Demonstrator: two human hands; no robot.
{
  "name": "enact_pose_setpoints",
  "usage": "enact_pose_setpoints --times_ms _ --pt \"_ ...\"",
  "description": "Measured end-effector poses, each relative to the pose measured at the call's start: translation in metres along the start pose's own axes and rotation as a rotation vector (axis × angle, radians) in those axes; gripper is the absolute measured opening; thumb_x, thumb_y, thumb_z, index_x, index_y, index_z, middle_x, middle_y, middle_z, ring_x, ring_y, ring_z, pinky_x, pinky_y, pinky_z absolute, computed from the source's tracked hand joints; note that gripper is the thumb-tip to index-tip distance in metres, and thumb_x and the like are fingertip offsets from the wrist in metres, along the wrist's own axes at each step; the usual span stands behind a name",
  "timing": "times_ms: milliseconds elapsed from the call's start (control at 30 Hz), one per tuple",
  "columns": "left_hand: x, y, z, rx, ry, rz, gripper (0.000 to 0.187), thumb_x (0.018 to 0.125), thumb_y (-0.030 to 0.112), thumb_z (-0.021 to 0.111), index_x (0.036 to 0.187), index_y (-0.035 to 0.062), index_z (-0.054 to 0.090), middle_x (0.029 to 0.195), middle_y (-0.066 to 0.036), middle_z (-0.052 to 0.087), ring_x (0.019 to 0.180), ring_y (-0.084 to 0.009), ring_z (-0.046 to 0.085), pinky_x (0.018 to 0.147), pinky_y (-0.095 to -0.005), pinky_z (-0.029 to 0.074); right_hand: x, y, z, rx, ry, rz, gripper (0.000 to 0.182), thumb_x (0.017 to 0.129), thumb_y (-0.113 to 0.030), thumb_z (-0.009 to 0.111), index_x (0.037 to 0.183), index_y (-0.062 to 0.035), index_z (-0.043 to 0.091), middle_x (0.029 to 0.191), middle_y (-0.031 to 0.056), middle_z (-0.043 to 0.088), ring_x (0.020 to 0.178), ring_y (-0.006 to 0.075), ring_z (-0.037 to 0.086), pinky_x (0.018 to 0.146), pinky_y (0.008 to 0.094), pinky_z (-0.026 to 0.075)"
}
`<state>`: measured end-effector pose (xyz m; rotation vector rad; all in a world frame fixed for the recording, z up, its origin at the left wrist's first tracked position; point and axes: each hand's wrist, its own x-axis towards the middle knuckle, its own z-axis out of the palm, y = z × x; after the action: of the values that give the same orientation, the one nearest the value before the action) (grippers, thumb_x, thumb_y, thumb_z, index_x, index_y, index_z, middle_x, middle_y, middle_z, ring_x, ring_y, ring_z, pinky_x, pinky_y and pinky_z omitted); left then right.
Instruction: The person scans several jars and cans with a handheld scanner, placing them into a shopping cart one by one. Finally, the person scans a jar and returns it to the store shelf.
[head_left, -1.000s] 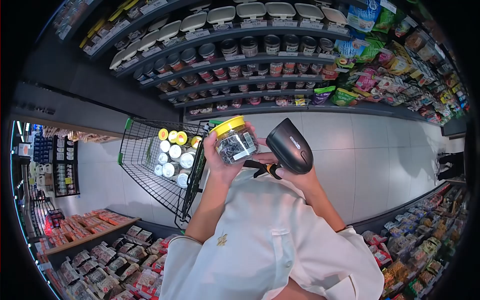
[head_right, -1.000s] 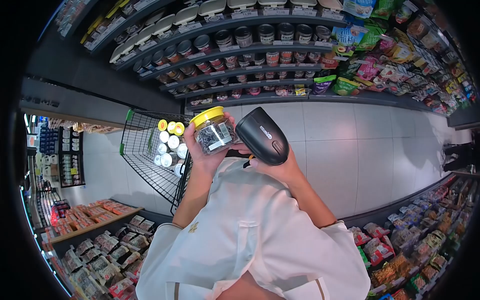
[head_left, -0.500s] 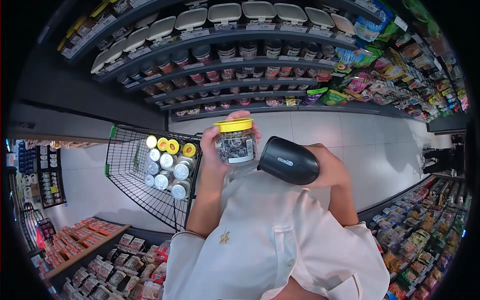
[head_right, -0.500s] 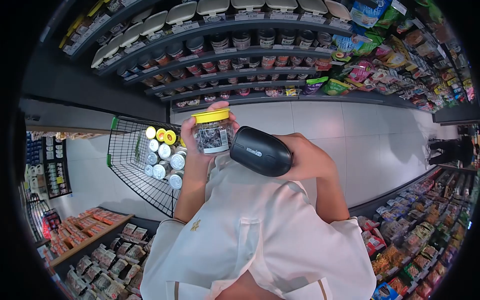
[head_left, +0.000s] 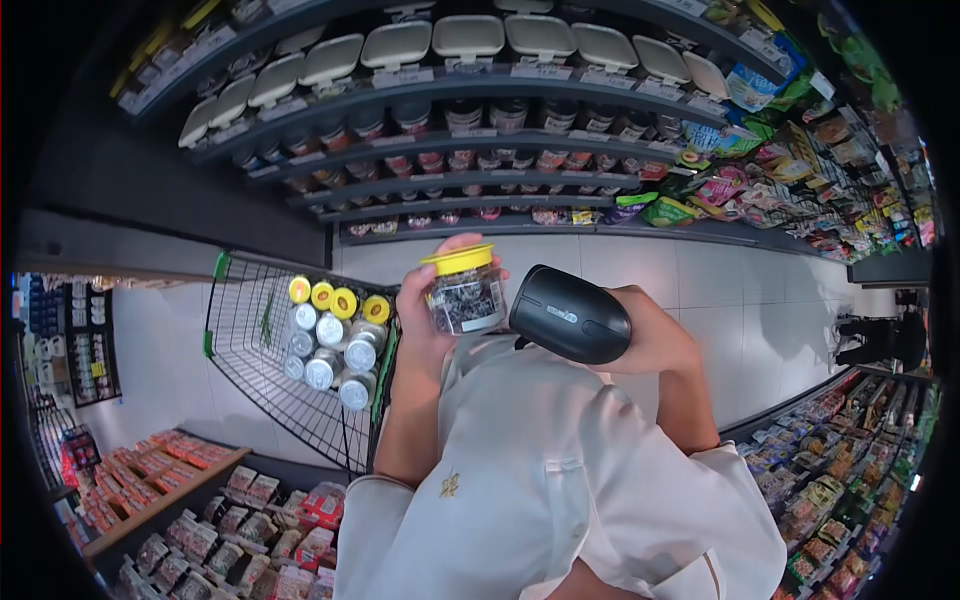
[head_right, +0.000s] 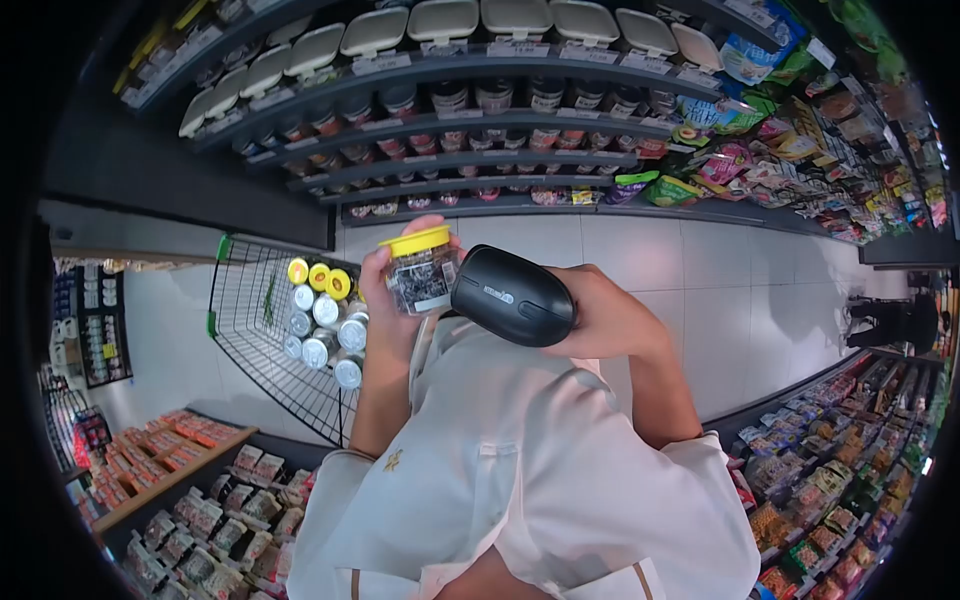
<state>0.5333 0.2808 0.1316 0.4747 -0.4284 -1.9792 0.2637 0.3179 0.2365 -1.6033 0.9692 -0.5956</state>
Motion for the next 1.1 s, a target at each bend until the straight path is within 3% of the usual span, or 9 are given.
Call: enact_pose_setpoints --times_ms 167,267,400,500,633,667,900,933,1100 --pt "0.011 -0.017 0.002 0.062 0.127 0.159 0.072 0.086 0.04 0.06 0.141 -0.0052 0.048 0.126 -0.023 0.063 0.12 -0.032 0.061 0.105 -0.0429 0.049 0.009 0.018 0.018 0.486 0.264 0.199 0.051 0.078 -0.01 0.084 0.123 0.0017 0.063 0.107 0.0077 0.072 0.093 0.0142 0.07 0.083 0.0317 0.055" --pt "0.018 -0.019 0.02 0.077 0.128 0.173 0.071 0.087 0.037 0.061 0.143 -0.0043 0.047 0.13 -0.022 0.061 0.122 -0.0315 0.06 0.107 -0.044 0.048 0.011 0.035 0.018 0.459 0.272 0.257 0.047 0.085 -0.003 0.076 0.129 0.001 0.06 0.113 0.0098 0.07 0.097 0.0171 0.072 0.083 0.0309 0.056" --pt "0.025 -0.017 0.038 0.012 0.088 0.083 0.071 0.085 0.031 0.058 0.145 -0.0036 0.045 0.137 -0.022 0.058 0.125 -0.0337 0.058 0.11 -0.0462 0.045 0.015 0.029 0.02 0.837 0.378 0.138 0.044 0.089 0.006 0.067 0.132 0.0018 0.057 0.12 0.012 0.067 0.107 0.0293 0.071 0.084 0.0339 0.06" --pt "0.025 -0.016 0.056 0.149 0.131 0.051 0.074 0.081 0.025 0.057 0.149 -0.0011 0.042 0.141 -0.021 0.055 0.127 -0.0327 0.056 0.113 -0.0461 0.041 0.015 0.037 0.019 0.908 0.482 0.101 0.055 0.087 0.006 0.065 0.139 -0.0006 0.051 0.132 0.0147 0.061 0.112 0.0291 0.068 0.088 0.0399 0.061" --pt "0.027 -0.017 0.054 0.432 0.066 0.135 0.075 0.082 0.001 0.074 0.149 -0.0008 0.041 0.141 -0.016 0.053 0.131 -0.0236 0.052 0.11 -0.0395 0.042 0.014 0.043 0.017 0.99 0.546 0.097 0.063 0.084 0.003 0.066 0.144 -0.0034 0.047 0.138 0.0149 0.055 0.122 0.028 0.06 0.091 0.0441 0.06" --pt "0.027 -0.018 0.058 0.417 0.133 0.131 0.083 0.077 0.001 0.084 0.148 -0.0022 0.042 0.137 -0.014 0.055 0.124 -0.0207 0.057 0.103 -0.0344 0.049 0.015 0.043 0.018 0.968 0.547 0.084 0.066 0.083 0.001 0.066 0.146 -0.0032 0.045 0.142 0.0161 0.052 0.126 0.0285 0.057 0.092 0.0452 0.059" --pt "0.026 -0.027 0.068 0.573 0.278 0.18 0.073 0.086 0.015 0.083 0.145 -0.0062 0.046 0.135 -0.014 0.056 0.115 -0.0178 0.062 0.095 -0.0288 0.053 0.023 0.049 0.02 1.053 0.499 0.127 0.067 0.083 0.002 0.065 0.147 -0.0069 0.046 0.143 0.0136 0.053 0.126 0.0259 0.056 0.095 0.0438 0.056" --pt "0.023 -0.028 0.062 0.63 0.22 0.215 0.064 0.097 0.024 0.07 0.147 -0.0059 0.044 0.14 -0.015 0.054 0.122 -0.0178 0.057 0.102 -0.0318 0.048 0.024 0.05 0.018 1.069 0.489 0.122 0.067 0.083 0.001 0.065 0.147 -0.0068 0.045 0.144 0.0137 0.053 0.127 0.0259 0.055 0.096 0.0439 0.055" --pt "0.018 -0.023 0.045 0.343 0.13 0.13 0.056 0.109 0.033 0.045 0.151 -0.004 0.041 0.148 -0.015 0.049 0.135 -0.0227 0.048 0.115 -0.0395 0.035 0.023 0.053 0.016 1.112 0.469 0.099 0.067 0.082 0.0 0.065 0.146 -0.0044 0.046 0.143 0.0136 0.054 0.129 0.0276 0.055 0.097 0.0448 0.054"
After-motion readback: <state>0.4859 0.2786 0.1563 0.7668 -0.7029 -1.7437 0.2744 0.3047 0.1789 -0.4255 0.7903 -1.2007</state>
